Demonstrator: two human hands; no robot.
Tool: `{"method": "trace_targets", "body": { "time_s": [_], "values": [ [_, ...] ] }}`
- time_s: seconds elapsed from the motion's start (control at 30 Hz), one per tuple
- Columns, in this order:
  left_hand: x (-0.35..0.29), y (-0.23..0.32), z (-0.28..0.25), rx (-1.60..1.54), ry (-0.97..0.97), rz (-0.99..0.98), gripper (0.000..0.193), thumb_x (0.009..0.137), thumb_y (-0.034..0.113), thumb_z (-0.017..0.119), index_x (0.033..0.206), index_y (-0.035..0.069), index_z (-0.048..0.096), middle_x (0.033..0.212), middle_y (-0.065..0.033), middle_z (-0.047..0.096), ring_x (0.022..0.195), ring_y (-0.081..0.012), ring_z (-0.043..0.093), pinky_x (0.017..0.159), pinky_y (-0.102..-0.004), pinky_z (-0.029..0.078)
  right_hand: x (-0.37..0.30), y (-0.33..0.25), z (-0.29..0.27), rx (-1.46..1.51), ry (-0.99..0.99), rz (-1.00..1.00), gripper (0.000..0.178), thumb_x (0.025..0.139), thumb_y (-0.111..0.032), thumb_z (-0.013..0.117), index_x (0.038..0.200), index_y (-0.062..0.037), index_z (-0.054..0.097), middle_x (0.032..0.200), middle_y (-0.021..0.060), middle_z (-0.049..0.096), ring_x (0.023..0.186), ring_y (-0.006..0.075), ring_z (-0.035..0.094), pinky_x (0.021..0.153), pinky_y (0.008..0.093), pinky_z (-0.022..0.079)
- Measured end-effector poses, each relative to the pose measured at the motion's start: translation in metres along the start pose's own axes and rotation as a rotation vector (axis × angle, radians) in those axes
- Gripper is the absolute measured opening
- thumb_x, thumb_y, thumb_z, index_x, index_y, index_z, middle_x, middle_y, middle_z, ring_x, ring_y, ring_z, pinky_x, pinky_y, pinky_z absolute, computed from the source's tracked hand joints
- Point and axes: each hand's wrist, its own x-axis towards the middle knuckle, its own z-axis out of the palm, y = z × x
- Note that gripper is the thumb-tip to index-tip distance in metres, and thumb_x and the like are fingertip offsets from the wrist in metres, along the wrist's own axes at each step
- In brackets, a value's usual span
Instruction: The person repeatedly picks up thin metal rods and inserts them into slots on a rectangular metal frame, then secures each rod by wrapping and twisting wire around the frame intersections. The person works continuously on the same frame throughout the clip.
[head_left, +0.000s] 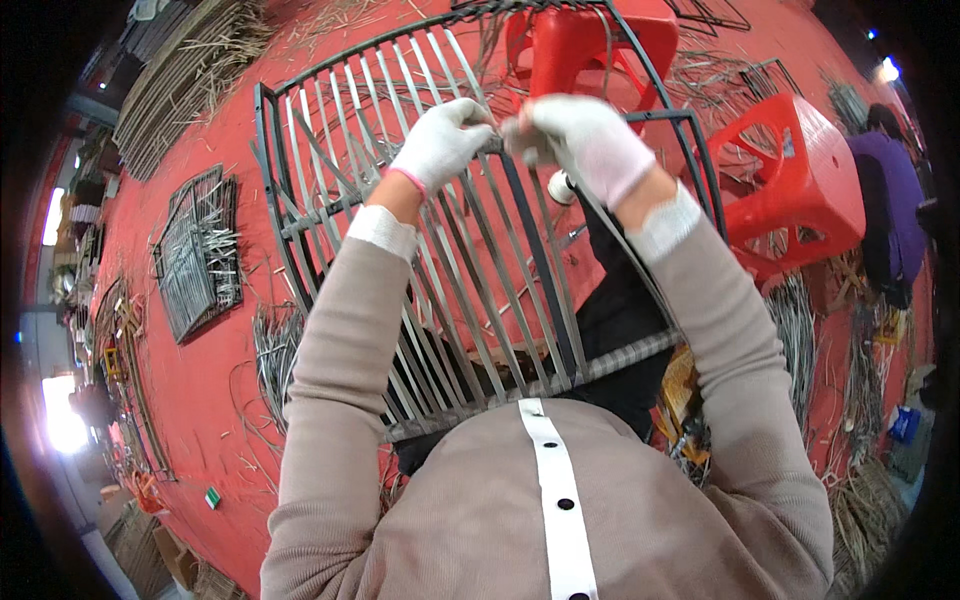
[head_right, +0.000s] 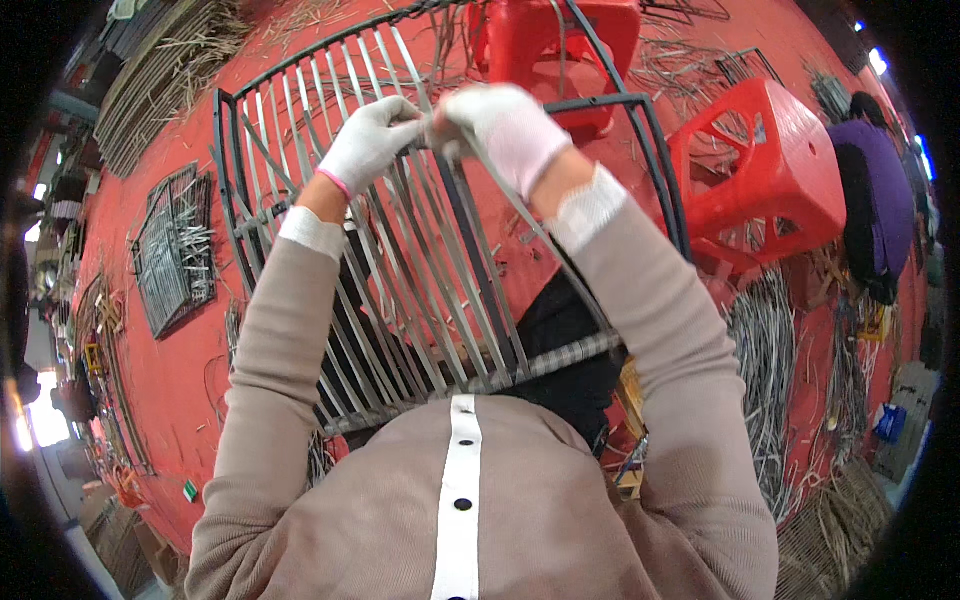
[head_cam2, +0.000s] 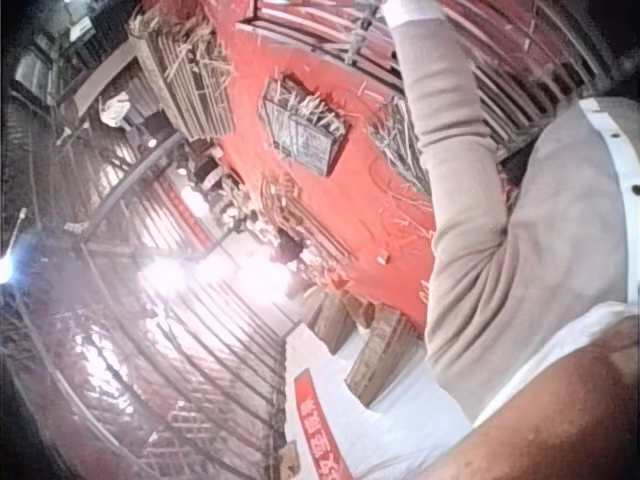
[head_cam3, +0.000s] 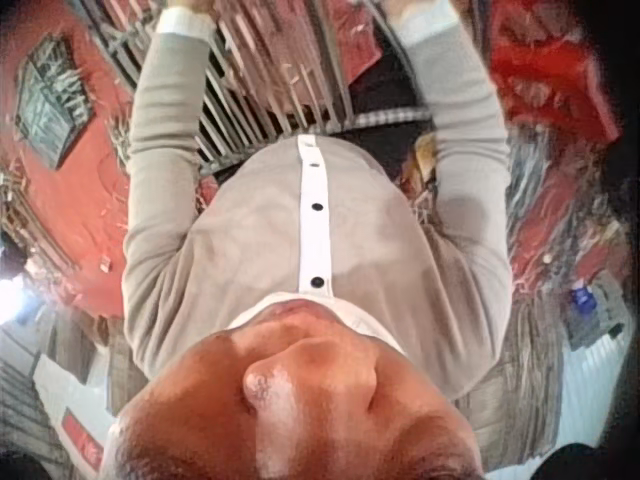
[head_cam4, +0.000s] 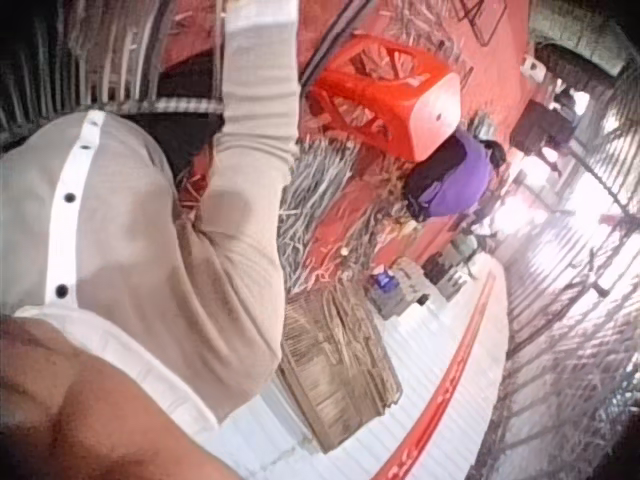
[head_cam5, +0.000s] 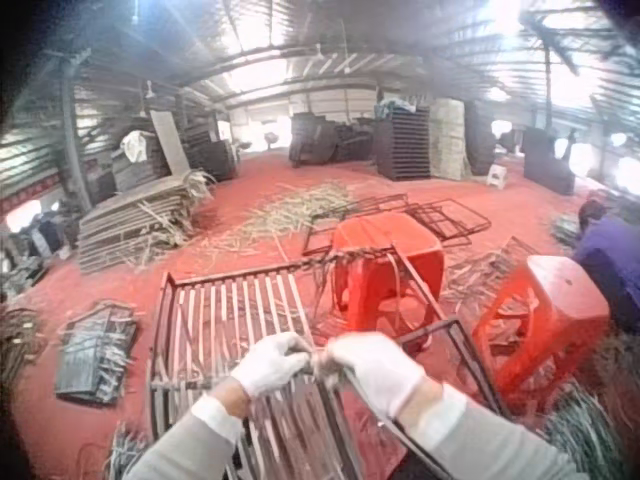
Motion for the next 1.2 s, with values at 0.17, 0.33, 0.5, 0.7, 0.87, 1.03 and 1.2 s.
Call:
{"method": "trace_targets", "body": {
  "time_s": [0.17,0.33,0.5,0.7,0.87,1.03,1.2],
  "values": [
    [-0.007,0.002,0.008,0.086,0.107,-0.080,0.018,0.089,0.014,0.072,0.097,-0.001,0.068,0.088,-0.0160,0.072,0.084,-0.0261,0.071,0.077,-0.0367,0.055,0.078,-0.007,0.000,-0.059,-0.001,-0.065,0.024,0.099,-0.021,0.061,0.097,0.0000,0.073,0.089,0.0119,0.075,0.081,0.0188,0.072,0.081,0.0328,0.058],
    [-0.010,0.006,0.008,0.145,0.110,-0.059,0.024,0.090,0.018,0.072,0.100,-0.003,0.067,0.092,-0.0153,0.073,0.086,-0.0194,0.071,0.078,-0.0339,0.055,0.090,0.019,-0.005,-0.022,-0.028,-0.143,0.030,0.103,-0.025,0.058,0.098,-0.0007,0.073,0.092,0.0110,0.074,0.082,0.0175,0.069,0.081,0.0309,0.056],
    [0.013,0.002,0.003,0.008,-0.041,-0.253,0.030,0.089,0.020,0.071,0.109,-0.002,0.072,0.101,-0.0180,0.074,0.095,-0.0276,0.072,0.085,-0.0374,0.054,0.089,0.027,-0.011,0.013,-0.052,-0.252,0.032,0.104,-0.027,0.055,0.099,-0.0015,0.073,0.092,0.0102,0.073,0.083,0.0167,0.068,0.083,0.0305,0.054],
    [0.019,0.011,0.000,-0.262,-0.026,-0.308,0.027,0.086,0.016,0.073,0.104,-0.003,0.072,0.087,-0.0111,0.073,0.082,-0.0155,0.068,0.078,-0.0314,0.055,0.082,0.029,-0.017,0.126,-0.011,-0.338,0.033,0.106,-0.025,0.054,0.094,-0.0003,0.073,0.094,0.0101,0.074,0.085,0.0163,0.068,0.084,0.0304,0.056],
    [-0.034,0.005,0.004,0.013,0.222,0.193,0.010,0.088,0.009,0.073,0.091,0.001,0.067,0.085,-0.0088,0.065,0.082,-0.0195,0.068,0.073,-0.0303,0.054,0.085,0.030,-0.016,0.095,0.002,-0.334,0.032,0.105,-0.025,0.056,0.096,0.0001,0.074,0.093,0.0089,0.074,0.084,0.0155,0.068,0.082,0.0298,0.056],
    [-0.032,-0.011,0.005,-0.105,0.200,0.209,0.013,0.089,0.010,0.073,0.098,0.002,0.067,0.087,-0.0121,0.068,0.087,-0.0216,0.071,0.077,-0.0328,0.056,0.088,0.022,0.000,-0.086,0.050,-0.225,0.030,0.102,-0.024,0.059,0.093,-0.0022,0.077,0.088,0.0080,0.075,0.080,0.0139,0.069,0.082,0.0293,0.056],
    [-0.029,-0.003,-0.001,0.068,0.071,0.074,0.024,0.093,0.017,0.067,0.114,0.007,0.070,0.107,-0.0156,0.073,0.098,-0.0268,0.073,0.083,-0.0361,0.057,0.093,0.017,0.014,-0.204,0.134,-0.108,0.030,0.102,-0.026,0.059,0.097,-0.0021,0.076,0.090,0.0075,0.074,0.080,0.0134,0.068,0.081,0.0300,0.057]
  ]
}}
